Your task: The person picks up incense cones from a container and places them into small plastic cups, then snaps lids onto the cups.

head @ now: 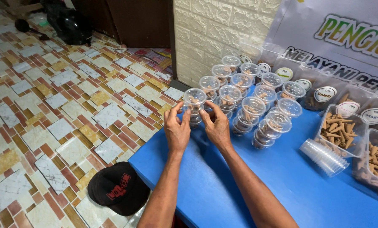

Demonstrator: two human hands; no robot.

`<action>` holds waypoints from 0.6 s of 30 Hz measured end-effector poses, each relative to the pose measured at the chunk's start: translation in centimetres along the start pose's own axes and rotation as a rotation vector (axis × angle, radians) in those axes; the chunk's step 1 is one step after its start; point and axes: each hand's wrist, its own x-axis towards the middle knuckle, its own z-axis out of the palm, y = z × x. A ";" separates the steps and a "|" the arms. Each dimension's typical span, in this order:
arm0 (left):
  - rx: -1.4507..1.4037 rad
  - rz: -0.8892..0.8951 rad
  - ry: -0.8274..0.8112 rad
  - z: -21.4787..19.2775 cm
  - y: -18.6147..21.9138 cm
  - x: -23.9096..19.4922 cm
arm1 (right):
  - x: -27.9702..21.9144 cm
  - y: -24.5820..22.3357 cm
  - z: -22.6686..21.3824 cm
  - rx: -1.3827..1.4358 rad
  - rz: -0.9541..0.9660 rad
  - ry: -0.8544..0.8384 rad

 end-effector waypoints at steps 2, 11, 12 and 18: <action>0.002 0.004 0.020 -0.1 -0.1 0.0 | -0.3 -0.8 -0.4 -0.006 -0.004 0.002; 0.002 0.170 0.167 -0.9 0.9 -0.2 | -4.1 -3.5 -5.1 -0.164 -0.144 -0.049; 0.019 0.226 0.178 -1.0 1.4 -0.6 | -5.0 -4.1 -6.2 -0.202 -0.166 -0.072; -0.119 0.382 -0.130 1.3 8.8 -5.3 | -10.8 -3.7 -16.4 -0.379 -0.137 -0.097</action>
